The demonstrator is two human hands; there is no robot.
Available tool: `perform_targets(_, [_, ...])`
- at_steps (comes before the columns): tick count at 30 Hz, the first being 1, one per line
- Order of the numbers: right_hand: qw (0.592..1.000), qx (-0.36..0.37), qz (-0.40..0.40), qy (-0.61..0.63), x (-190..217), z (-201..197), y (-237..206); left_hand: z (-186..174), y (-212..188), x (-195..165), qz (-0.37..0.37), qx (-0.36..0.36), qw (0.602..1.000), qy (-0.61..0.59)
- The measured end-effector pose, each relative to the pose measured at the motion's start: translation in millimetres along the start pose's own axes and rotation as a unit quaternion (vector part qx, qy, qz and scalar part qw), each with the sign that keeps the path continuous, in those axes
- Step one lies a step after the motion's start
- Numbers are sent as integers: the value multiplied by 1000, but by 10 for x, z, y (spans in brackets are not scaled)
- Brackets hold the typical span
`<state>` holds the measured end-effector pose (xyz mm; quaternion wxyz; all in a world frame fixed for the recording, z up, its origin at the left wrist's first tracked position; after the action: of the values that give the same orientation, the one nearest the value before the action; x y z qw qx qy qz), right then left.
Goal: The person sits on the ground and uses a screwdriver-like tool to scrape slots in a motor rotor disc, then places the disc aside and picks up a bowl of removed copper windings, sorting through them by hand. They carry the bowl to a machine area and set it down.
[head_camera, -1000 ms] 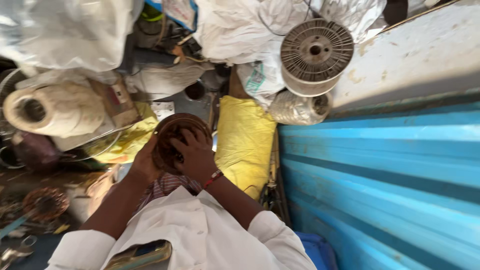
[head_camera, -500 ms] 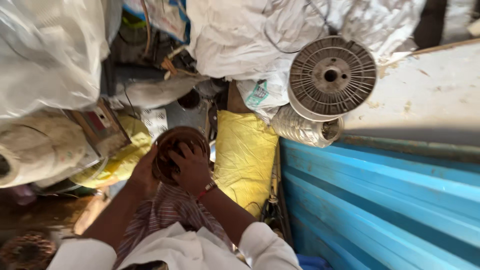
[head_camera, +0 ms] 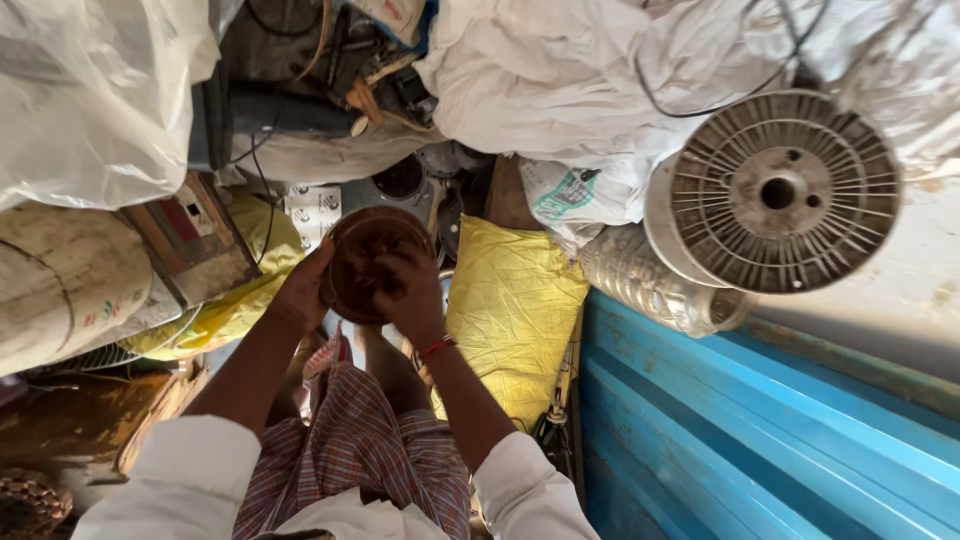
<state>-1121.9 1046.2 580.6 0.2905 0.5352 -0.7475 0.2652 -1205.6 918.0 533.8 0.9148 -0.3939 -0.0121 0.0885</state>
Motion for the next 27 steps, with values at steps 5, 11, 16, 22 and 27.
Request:
perform_targets(5, [987, -10, 58, 147, -321, -192, 75, 48, 202, 9, 25, 38, 999, 20])
perform_targets(11, [915, -46, 107, 385, -649, -200, 14, -90, 502, 138, 15, 52, 999, 6])
perform_targets(16, [787, -59, 226, 571, -887, -60, -173, -285, 609, 245, 25, 66, 997, -29])
perform_targets(22, [687, -72, 166, 704, -1093, -67, -106, -507, 629, 272, 16, 40, 999, -31])
perform_targets(27, [647, -100, 200, 729, -1281, -81, 41, -739, 716, 224, 24, 18, 999, -21])
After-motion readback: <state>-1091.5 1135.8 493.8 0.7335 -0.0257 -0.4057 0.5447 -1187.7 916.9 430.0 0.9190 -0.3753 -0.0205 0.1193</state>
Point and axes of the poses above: each hand's wrist, its own y-axis towards the middle knuckle, its own z-axis out of the palm, x = y × z, the point moved 3 cm from there along y, towards the middle knuckle, and after that the axes turned 8 degrees about -z, right-handed, at the moved point
